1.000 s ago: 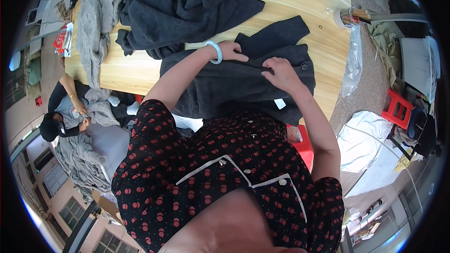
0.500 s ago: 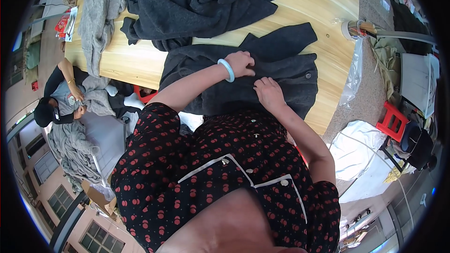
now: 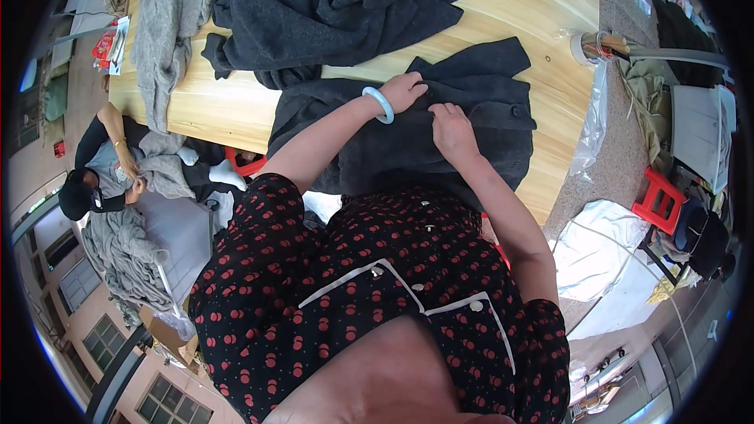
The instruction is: Fold dark clothing items on a wooden workbench in a garment production setting.
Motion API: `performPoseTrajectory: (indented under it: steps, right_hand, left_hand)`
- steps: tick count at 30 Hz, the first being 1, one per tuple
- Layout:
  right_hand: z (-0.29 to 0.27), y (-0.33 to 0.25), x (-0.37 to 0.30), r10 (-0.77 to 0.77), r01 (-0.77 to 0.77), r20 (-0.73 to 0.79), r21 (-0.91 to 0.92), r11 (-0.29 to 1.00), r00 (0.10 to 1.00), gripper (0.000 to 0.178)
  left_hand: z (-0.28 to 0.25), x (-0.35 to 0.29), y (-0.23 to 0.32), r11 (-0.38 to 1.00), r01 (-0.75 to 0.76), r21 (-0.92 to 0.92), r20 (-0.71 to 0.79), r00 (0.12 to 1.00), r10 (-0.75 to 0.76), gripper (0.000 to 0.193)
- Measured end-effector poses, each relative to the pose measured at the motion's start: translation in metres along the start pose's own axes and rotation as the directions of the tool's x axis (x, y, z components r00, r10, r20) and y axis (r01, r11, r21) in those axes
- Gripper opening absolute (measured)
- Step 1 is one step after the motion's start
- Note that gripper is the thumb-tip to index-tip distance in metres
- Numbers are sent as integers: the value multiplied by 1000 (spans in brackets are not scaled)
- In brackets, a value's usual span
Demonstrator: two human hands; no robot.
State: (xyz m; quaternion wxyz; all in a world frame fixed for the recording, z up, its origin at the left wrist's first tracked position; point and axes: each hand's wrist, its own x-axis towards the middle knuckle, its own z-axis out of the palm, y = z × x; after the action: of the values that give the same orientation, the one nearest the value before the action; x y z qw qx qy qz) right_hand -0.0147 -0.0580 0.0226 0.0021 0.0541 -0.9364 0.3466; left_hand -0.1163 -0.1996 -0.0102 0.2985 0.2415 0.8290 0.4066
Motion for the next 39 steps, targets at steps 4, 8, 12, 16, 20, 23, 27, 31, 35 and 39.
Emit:
performPoseTrajectory:
  steps: [4,8,12,16,20,23,27,31,35,39]
  right_hand:
    - [3,5,7,-2,3,-13,34,999,1000,15]
    - [6,7,8,21,-24,30,80,997,999,14]
    - [5,9,9,25,-34,69,130,991,997,12]
    - [0,8,14,57,-69,73,177,982,996,11]
    - [3,5,17,209,-215,50,266,940,977,13]
    - [3,1,18,215,-209,0,222,952,977,17]
    - [3,2,15,56,-57,-66,-4,998,996,24]
    - [2,2,15,67,-66,12,-68,995,998,25]
    - [8,15,13,102,-102,-6,-32,994,995,23]
    - [11,17,12,130,-130,36,-1,991,991,21]
  left_hand:
    - [-9,0,-2,983,92,-157,138,988,-70,28]
    - [-9,0,-2,994,69,-80,182,982,-53,25]
    - [-3,2,-3,999,40,14,86,995,-41,24]
    - [0,0,2,997,73,-36,67,995,-70,24]
    - [-1,3,7,975,199,-94,107,976,-189,26]
    - [1,3,8,954,228,-195,89,973,-214,26]
    - [0,3,10,953,242,-180,70,970,-234,26]
    - [1,2,10,991,118,70,110,986,-126,32]
    - [-3,-7,23,968,-37,247,144,990,1,43]
    - [1,-1,22,988,145,50,139,979,-150,48]
